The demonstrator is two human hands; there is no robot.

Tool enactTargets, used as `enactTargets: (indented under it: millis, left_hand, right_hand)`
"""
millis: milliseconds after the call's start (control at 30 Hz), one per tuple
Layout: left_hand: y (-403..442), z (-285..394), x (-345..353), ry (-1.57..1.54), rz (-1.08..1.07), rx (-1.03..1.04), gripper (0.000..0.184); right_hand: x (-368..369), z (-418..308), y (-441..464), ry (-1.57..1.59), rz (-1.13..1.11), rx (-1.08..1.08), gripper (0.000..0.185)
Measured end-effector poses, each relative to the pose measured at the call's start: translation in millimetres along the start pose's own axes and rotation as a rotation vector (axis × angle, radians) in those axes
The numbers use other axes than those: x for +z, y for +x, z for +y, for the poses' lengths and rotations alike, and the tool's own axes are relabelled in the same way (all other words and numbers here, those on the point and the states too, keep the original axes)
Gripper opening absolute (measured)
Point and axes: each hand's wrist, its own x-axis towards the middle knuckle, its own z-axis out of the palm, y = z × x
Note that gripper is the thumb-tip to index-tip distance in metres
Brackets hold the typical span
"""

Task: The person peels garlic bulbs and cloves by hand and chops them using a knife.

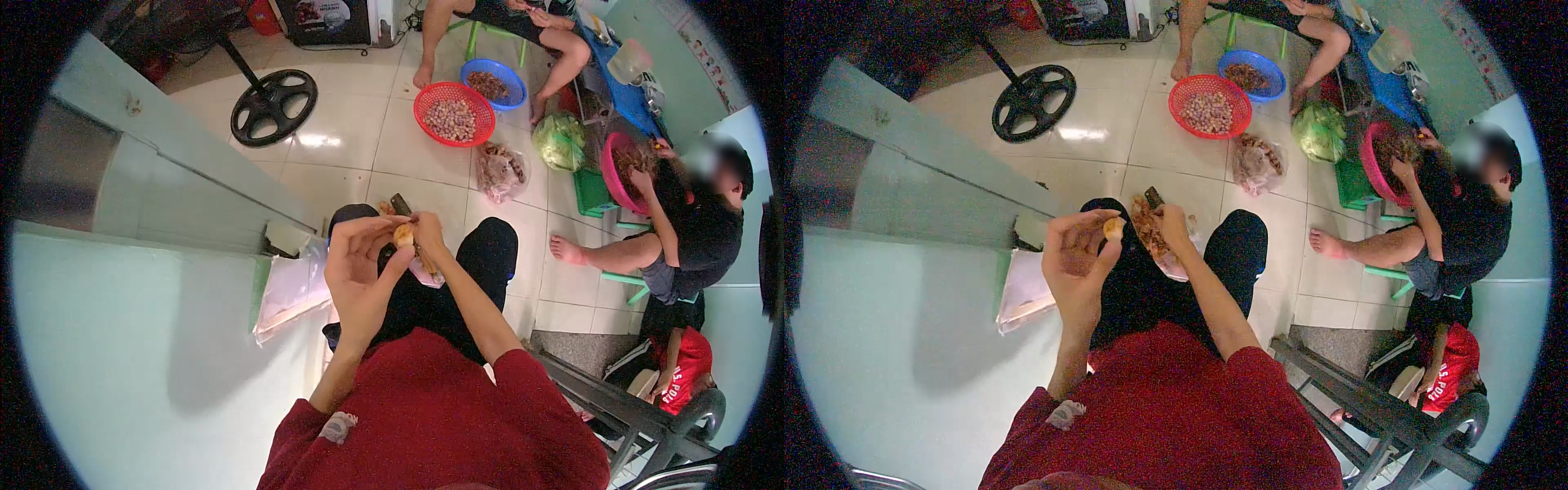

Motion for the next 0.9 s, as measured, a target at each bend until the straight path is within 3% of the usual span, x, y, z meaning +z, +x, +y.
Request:
enactTargets:
  millis: [100,167,300,500,567,667,900]
  left_hand:
    - [-0.4,4.5,-0.5,0.112,0.054,-0.022,0.043]
    - [3.4,1.9,0.3,0.159,0.075,0.043,0.045]
    - [6.8,-1.2,-1.3,0.174,0.044,0.016,0.045]
    - [8.7,-7.0,0.2,0.256,-0.011,0.121,0.042]
    - [9.8,-3.8,3.1,0.279,-0.045,0.132,0.037]
    - [7.5,-2.8,4.5,0.413,-0.108,0.137,0.034]
    - [2.4,-7.3,11.1,0.256,-0.079,0.019,0.030]
  right_hand:
    - [-7.9,-10.2,-11.6,-0.015,0.034,-0.057,0.023]
    - [-15.5,-17.9,-10.1,-0.090,0.073,-0.242,0.025]
    - [-63.4,-72.9,-24.7,0.029,-0.022,-0.105,0.026]
    - [-165.1,-176.0,-82.1,0.525,-0.113,-0.126,0.025]
    - [-195.8,-210.7,-104.9,0.705,-0.104,-0.277,0.020]
    - [-210.2,-220.3,-114.7,0.451,-0.134,-0.414,0.016]
    - [-195.6,-205.7,-120.7,0.563,-0.071,-0.464,0.018]
